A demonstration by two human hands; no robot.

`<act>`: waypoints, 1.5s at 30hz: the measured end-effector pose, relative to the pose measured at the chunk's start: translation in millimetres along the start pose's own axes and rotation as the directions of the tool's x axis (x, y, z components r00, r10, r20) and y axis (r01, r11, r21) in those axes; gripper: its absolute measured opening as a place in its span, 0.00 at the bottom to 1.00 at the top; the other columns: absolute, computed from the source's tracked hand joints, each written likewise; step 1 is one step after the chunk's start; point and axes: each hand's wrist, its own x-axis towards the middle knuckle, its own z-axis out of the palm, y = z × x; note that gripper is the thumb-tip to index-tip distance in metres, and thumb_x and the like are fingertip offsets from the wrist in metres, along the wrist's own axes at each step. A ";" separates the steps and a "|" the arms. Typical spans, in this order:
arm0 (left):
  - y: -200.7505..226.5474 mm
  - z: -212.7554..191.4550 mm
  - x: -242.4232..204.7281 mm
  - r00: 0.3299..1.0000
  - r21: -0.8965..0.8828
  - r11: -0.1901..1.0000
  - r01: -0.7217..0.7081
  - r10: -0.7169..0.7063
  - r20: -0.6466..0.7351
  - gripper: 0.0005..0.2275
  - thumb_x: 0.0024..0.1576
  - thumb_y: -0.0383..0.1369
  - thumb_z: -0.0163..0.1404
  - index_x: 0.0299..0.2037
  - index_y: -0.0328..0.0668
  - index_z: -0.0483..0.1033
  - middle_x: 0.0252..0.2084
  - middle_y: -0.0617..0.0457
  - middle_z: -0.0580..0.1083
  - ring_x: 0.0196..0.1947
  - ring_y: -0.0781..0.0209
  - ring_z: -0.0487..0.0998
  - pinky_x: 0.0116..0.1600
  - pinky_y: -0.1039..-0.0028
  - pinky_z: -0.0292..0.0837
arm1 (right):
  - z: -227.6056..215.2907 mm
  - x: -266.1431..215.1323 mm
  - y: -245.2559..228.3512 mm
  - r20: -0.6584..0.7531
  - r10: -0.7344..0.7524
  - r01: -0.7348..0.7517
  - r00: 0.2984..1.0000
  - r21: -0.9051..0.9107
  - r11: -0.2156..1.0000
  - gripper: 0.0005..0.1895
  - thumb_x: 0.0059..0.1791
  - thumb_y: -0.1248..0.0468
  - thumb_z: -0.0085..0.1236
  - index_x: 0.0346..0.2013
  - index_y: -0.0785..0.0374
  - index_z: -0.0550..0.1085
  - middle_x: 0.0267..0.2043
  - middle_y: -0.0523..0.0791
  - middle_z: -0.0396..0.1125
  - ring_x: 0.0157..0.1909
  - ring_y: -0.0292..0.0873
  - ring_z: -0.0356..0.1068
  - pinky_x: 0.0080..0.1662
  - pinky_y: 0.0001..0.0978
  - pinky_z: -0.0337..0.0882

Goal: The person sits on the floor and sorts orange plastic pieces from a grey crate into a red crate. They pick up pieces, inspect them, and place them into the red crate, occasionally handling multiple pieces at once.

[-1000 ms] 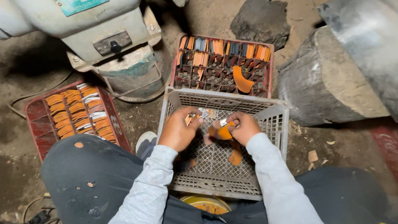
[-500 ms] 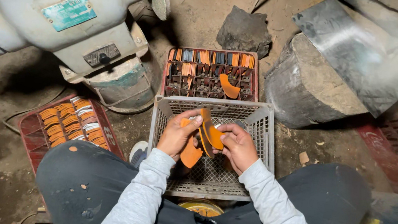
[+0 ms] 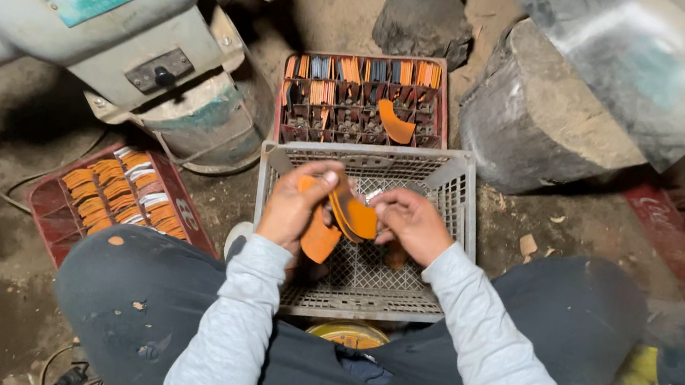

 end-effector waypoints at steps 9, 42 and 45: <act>67.3 -29.3 -29.3 0.906 -0.014 0.959 -0.283 0.263 -0.331 0.12 0.64 0.30 0.52 0.54 0.31 0.72 0.42 0.43 0.79 0.38 0.55 0.83 0.28 0.80 0.72 | -54.8 80.3 121.2 -0.387 0.094 -0.365 0.917 -0.723 0.587 0.14 0.45 0.59 0.66 0.41 0.63 0.78 0.44 0.55 0.75 0.48 0.56 0.75 0.53 0.44 0.72; 77.8 -41.4 -42.9 0.900 0.112 0.968 -0.226 0.252 -0.355 0.12 0.64 0.30 0.52 0.55 0.31 0.74 0.43 0.48 0.80 0.31 0.71 0.77 0.29 0.84 0.69 | 116.8 95.0 232.8 0.586 0.142 0.588 0.798 -0.808 0.033 0.17 0.54 0.62 0.43 0.55 0.60 0.73 0.61 0.53 0.66 0.65 0.54 0.62 0.62 0.54 0.66; 76.6 -40.3 -38.4 0.935 0.107 0.984 -0.145 0.172 -0.311 0.13 0.62 0.31 0.53 0.53 0.33 0.75 0.41 0.49 0.82 0.27 0.73 0.74 0.27 0.84 0.68 | 112.6 103.2 246.4 0.560 0.055 0.544 0.827 -0.821 0.175 0.19 0.53 0.63 0.42 0.56 0.63 0.72 0.58 0.56 0.67 0.60 0.57 0.66 0.57 0.55 0.67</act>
